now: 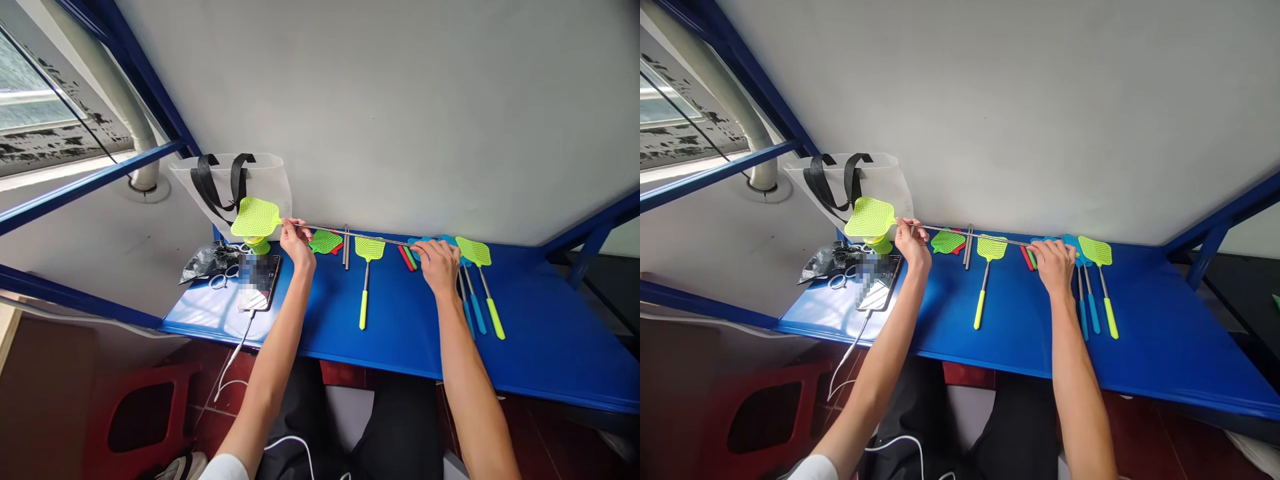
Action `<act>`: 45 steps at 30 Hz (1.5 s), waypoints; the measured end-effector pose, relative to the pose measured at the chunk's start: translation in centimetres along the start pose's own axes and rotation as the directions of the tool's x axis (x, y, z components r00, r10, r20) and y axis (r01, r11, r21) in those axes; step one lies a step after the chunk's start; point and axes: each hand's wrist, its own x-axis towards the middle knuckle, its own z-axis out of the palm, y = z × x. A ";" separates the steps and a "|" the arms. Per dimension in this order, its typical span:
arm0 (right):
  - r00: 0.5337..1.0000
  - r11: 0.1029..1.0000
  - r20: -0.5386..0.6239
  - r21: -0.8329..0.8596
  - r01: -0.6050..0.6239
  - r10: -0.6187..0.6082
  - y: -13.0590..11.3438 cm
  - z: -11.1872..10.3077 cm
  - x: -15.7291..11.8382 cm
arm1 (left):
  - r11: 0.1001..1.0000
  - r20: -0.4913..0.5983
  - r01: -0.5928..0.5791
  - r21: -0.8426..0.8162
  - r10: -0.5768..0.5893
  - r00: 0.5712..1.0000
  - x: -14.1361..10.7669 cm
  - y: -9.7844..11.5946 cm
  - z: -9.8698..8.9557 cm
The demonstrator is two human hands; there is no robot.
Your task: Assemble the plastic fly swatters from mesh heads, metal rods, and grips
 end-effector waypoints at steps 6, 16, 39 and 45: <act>1.000 0.999 -0.025 0.051 -0.010 0.011 -0.7 0.1 -0.4 | 0.993 -0.015 0.117 0.014 -0.116 0.993 -1.2 -1.5 -0.1; 0.997 0.998 -0.074 0.064 -0.005 0.010 -1.3 0.3 -0.5 | 0.987 0.079 0.091 0.131 -0.101 0.992 -2.9 -3.0 -0.4; 0.999 0.979 0.005 0.199 -0.035 0.035 -10.7 1.6 -1.1 | 0.843 0.625 0.329 0.426 -0.537 0.567 -10.4 -6.2 0.9; 0.998 0.955 0.023 0.290 -0.056 0.051 -11.0 1.0 -0.8 | 0.866 0.609 0.306 0.396 -0.497 0.618 -10.0 -6.0 0.8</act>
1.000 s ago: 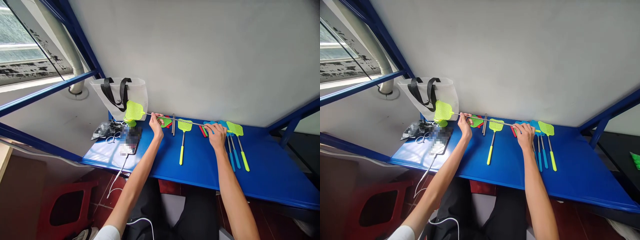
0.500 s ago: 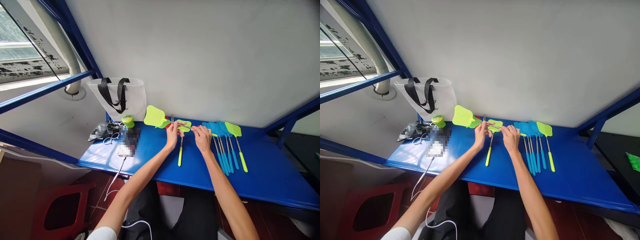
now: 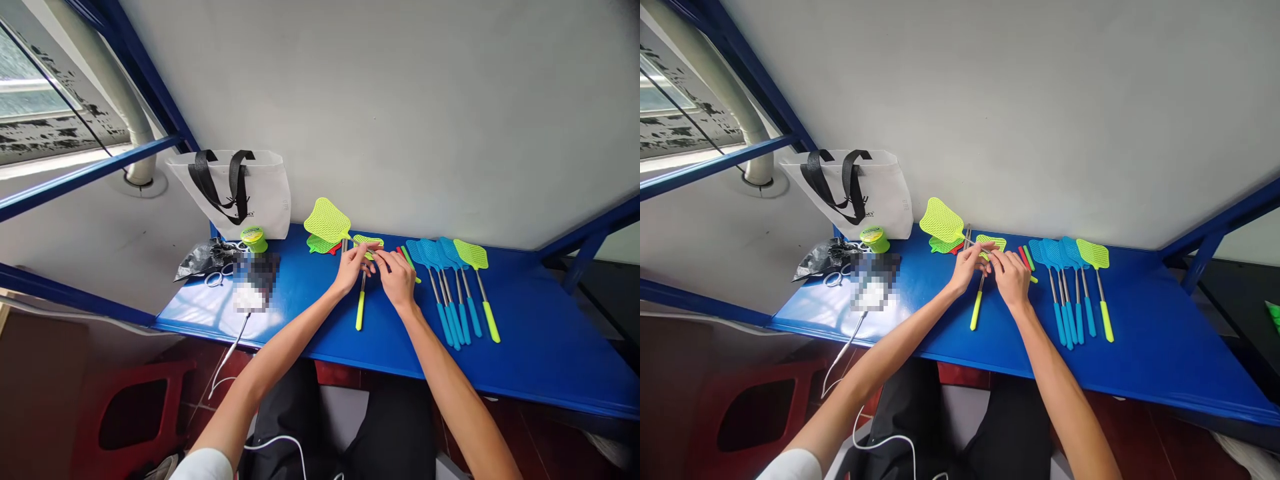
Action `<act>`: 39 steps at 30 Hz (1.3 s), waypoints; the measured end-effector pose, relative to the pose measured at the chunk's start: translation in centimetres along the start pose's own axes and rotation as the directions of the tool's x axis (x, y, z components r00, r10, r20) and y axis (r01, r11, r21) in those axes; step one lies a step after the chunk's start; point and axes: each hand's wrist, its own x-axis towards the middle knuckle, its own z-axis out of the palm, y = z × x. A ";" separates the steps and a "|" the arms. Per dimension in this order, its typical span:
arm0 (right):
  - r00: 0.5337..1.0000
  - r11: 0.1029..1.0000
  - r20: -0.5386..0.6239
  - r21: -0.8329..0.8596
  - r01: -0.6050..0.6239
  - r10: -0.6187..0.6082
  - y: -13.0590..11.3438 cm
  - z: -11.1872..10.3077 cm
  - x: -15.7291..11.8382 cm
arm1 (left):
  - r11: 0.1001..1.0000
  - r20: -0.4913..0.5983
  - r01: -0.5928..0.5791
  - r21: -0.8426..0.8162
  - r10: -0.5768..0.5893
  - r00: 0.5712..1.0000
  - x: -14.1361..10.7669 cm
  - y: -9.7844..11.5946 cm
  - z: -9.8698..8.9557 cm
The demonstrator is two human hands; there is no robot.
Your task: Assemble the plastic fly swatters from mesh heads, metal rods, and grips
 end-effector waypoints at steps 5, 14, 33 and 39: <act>0.998 0.997 0.057 0.080 -0.020 0.016 -0.5 0.3 -0.6 | 0.998 -0.054 -0.055 0.027 0.056 0.997 -0.2 0.0 -0.2; 0.985 1.000 0.171 0.016 0.006 -0.008 0.7 0.0 -1.0 | 0.988 -0.002 -0.038 0.151 0.039 0.999 0.6 -0.3 -1.2; 0.970 0.986 0.200 0.067 -0.151 0.135 0.1 -0.3 -0.7 | 0.977 0.051 0.051 0.208 -0.063 0.997 0.7 0.1 -1.7; 0.960 0.967 0.121 -0.019 -0.253 0.253 0.9 -1.3 -0.1 | 0.510 -0.052 0.004 0.860 0.079 0.996 -0.4 0.2 -2.0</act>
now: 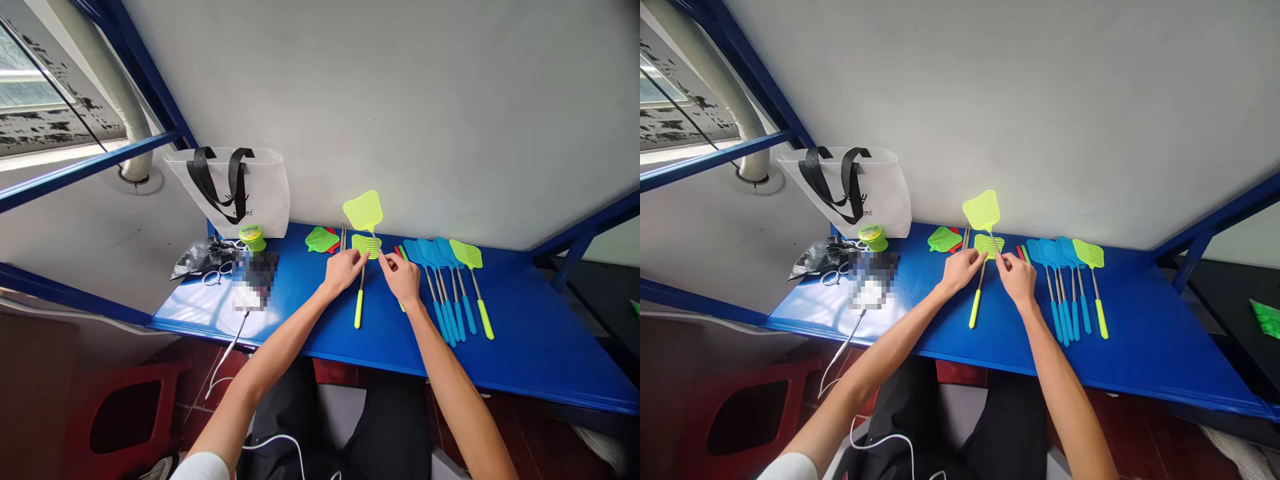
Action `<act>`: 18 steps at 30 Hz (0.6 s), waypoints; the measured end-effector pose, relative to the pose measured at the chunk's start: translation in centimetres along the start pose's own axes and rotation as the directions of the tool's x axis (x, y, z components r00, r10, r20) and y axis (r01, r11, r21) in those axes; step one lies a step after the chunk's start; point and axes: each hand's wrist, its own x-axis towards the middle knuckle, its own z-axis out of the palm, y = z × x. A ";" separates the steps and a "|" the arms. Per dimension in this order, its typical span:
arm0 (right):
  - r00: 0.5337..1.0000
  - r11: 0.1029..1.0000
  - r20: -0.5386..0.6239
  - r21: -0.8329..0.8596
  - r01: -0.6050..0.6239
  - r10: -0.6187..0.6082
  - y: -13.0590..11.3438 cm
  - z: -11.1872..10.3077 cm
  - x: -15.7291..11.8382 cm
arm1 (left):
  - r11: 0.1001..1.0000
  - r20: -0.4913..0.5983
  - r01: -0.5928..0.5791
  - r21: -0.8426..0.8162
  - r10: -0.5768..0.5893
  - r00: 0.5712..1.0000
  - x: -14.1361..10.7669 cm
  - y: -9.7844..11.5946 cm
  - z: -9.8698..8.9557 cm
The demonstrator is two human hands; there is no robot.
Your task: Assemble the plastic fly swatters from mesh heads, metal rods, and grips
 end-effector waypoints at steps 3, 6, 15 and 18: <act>1.000 0.999 0.010 -0.032 -0.029 0.029 0.4 -0.2 0.2 | 0.941 0.106 -0.039 0.335 0.003 0.994 -0.8 0.4 0.5; 0.998 0.998 0.034 -0.055 -0.042 0.044 0.5 -0.1 0.2 | 0.883 0.178 -0.052 0.466 -0.035 0.983 -1.3 1.0 0.9; 0.998 0.998 -0.021 -0.026 -0.063 0.063 0.5 -0.6 0.3 | 0.960 0.081 -0.024 0.279 0.002 0.997 -1.0 1.6 -0.7; 0.994 0.998 -0.082 0.027 -0.064 0.066 0.3 -1.2 0.4 | 1.000 -0.049 -0.016 -0.009 0.016 0.999 -0.5 1.7 -1.9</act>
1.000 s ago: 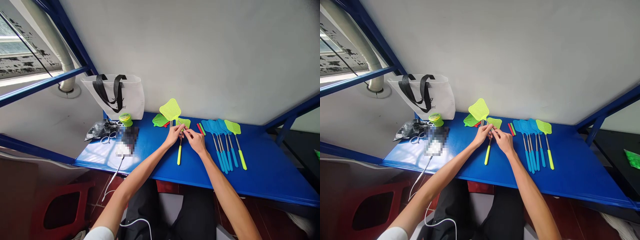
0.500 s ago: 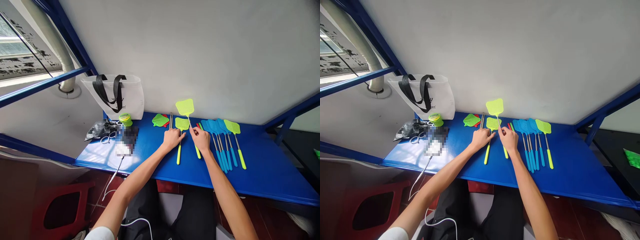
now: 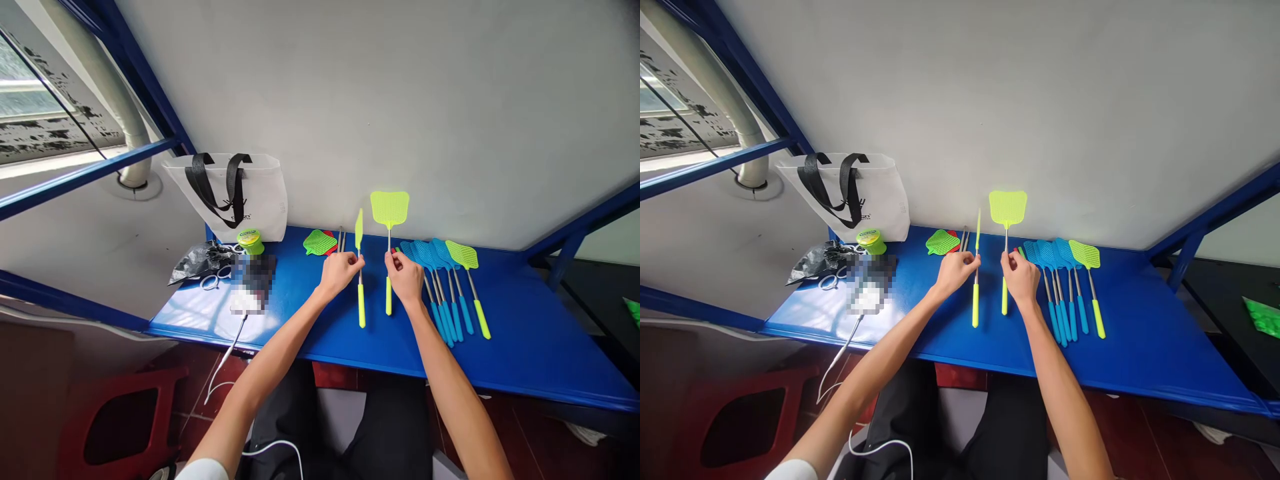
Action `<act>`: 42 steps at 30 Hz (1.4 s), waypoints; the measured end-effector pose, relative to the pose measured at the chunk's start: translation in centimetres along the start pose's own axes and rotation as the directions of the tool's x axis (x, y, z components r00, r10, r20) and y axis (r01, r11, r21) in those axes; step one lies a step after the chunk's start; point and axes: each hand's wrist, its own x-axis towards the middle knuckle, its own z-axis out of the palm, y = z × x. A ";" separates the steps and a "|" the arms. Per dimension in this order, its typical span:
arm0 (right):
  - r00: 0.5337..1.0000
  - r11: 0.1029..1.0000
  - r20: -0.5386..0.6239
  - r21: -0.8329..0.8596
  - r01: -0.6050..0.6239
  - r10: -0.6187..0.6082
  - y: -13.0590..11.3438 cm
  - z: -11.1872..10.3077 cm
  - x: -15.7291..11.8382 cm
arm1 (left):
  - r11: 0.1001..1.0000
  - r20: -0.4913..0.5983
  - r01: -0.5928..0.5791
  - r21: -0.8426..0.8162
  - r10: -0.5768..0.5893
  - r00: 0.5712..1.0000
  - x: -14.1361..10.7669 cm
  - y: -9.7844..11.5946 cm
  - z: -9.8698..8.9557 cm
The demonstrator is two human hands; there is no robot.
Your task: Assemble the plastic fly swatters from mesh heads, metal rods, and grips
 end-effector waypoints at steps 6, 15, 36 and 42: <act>0.992 0.999 0.125 0.015 0.028 -0.030 0.2 0.0 0.1 | 0.855 -0.131 0.003 -0.518 -0.083 0.988 1.3 -0.2 -2.1; 0.879 0.952 0.463 -0.205 0.229 -0.112 0.7 2.0 -1.2 | 0.596 -0.025 0.108 -0.796 -0.211 0.977 2.3 -1.4 -1.7; 0.914 0.912 0.388 0.406 -0.051 -0.122 -2.4 0.8 -1.3 | 0.568 0.164 0.159 -0.807 -0.042 0.985 1.1 -0.4 0.4; 0.901 0.870 0.413 0.484 -0.092 -0.134 -2.1 0.8 -1.3 | 0.563 0.158 0.161 -0.810 -0.054 0.986 1.2 -0.3 0.1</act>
